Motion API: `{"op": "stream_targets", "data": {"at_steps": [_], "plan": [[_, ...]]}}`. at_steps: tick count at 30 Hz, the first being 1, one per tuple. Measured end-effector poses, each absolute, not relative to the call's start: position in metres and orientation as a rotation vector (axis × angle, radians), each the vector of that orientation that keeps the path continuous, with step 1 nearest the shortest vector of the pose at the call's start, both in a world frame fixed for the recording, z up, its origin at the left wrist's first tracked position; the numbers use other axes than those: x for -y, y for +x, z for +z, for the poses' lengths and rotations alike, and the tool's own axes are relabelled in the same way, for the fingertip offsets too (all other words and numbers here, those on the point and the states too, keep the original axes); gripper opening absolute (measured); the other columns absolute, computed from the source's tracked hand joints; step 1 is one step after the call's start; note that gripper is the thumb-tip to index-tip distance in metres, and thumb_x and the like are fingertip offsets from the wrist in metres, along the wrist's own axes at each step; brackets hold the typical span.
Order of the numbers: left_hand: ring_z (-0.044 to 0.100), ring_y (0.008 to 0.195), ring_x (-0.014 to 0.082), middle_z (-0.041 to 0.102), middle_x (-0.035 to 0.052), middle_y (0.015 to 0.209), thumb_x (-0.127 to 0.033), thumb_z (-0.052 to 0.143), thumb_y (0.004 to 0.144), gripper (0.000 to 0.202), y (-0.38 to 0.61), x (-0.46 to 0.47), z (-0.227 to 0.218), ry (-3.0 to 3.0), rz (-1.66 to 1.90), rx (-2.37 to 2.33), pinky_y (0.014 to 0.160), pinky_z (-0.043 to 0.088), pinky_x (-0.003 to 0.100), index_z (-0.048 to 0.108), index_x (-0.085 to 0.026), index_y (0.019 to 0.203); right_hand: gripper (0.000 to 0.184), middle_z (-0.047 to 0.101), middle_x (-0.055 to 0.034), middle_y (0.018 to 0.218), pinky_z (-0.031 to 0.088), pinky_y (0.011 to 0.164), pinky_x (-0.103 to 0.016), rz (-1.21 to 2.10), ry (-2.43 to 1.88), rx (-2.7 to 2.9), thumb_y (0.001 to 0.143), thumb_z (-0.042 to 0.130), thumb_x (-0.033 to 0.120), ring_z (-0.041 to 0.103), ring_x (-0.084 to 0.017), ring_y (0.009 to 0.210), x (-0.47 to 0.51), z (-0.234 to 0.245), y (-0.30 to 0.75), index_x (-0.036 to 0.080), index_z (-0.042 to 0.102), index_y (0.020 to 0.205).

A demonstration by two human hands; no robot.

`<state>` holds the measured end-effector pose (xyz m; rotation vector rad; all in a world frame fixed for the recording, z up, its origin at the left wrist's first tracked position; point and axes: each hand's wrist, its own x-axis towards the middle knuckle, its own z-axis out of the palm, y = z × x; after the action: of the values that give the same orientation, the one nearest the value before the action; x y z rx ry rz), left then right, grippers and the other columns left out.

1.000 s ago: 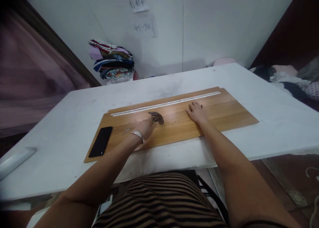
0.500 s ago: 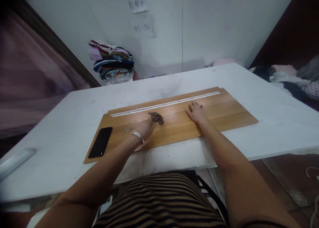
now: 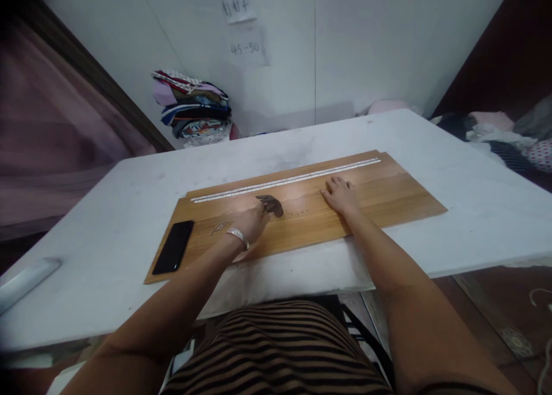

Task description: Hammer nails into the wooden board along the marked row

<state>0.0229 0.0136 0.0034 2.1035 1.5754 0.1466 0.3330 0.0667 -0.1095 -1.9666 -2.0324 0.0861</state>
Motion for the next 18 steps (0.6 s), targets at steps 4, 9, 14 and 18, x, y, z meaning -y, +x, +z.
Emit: {"op": "stream_targets", "data": {"at_steps": [4, 9, 14, 18], "plan": [[0.074, 0.106, 0.0275, 0.078, 0.0117, 0.115, -0.033, 0.049, 0.101, 0.026, 0.0232, -0.0135, 0.0043, 2.100, 0.081, -1.646, 0.097, 0.052, 0.037, 0.070, -0.022, 0.111, 0.040, 0.061, -0.0159, 0.146, 0.037, 0.112, -0.054, 0.093, -1.968, 2.020, 0.101, 0.041, 0.046, 0.049, -0.032, 0.140, -0.0664, -0.1091, 0.3323, 0.023, 0.069, 0.119], [0.074, 0.104, 0.0292, 0.078, 0.0145, 0.114, -0.035, 0.050, 0.101, 0.028, 0.0214, -0.0128, 0.0065, 2.102, 0.080, -1.700, 0.094, 0.053, 0.039, 0.068, -0.019, 0.116, 0.042, 0.059, -0.0161, 0.149, 0.035, 0.114, -0.055, 0.112, -1.977, 2.024, 0.101, 0.042, 0.046, 0.047, -0.032, 0.141, -0.0667, -0.1090, 0.3321, 0.022, 0.069, 0.121], [0.074, 0.107, 0.0274, 0.078, 0.0119, 0.115, -0.032, 0.050, 0.101, 0.025, 0.0230, -0.0121, 0.0068, 2.109, 0.093, -1.641, 0.098, 0.051, 0.037, 0.069, -0.021, 0.111, 0.042, 0.059, -0.0169, 0.149, 0.035, 0.113, -0.053, 0.104, -1.978, 2.028, 0.101, 0.042, 0.046, 0.047, -0.032, 0.141, -0.0670, -0.1093, 0.3324, 0.021, 0.069, 0.122], [0.074, 0.108, 0.0284, 0.078, 0.0131, 0.116, -0.033, 0.049, 0.102, 0.027, 0.0246, -0.0114, 0.0104, 2.107, 0.031, -1.680, 0.095, 0.052, 0.036, 0.069, -0.020, 0.115, 0.041, 0.062, -0.0165, 0.145, 0.036, 0.112, -0.054, 0.105, -1.960, 2.032, 0.101, 0.042, 0.045, 0.049, -0.032, 0.139, -0.0674, -0.1104, 0.3331, 0.022, 0.069, 0.120]]}}
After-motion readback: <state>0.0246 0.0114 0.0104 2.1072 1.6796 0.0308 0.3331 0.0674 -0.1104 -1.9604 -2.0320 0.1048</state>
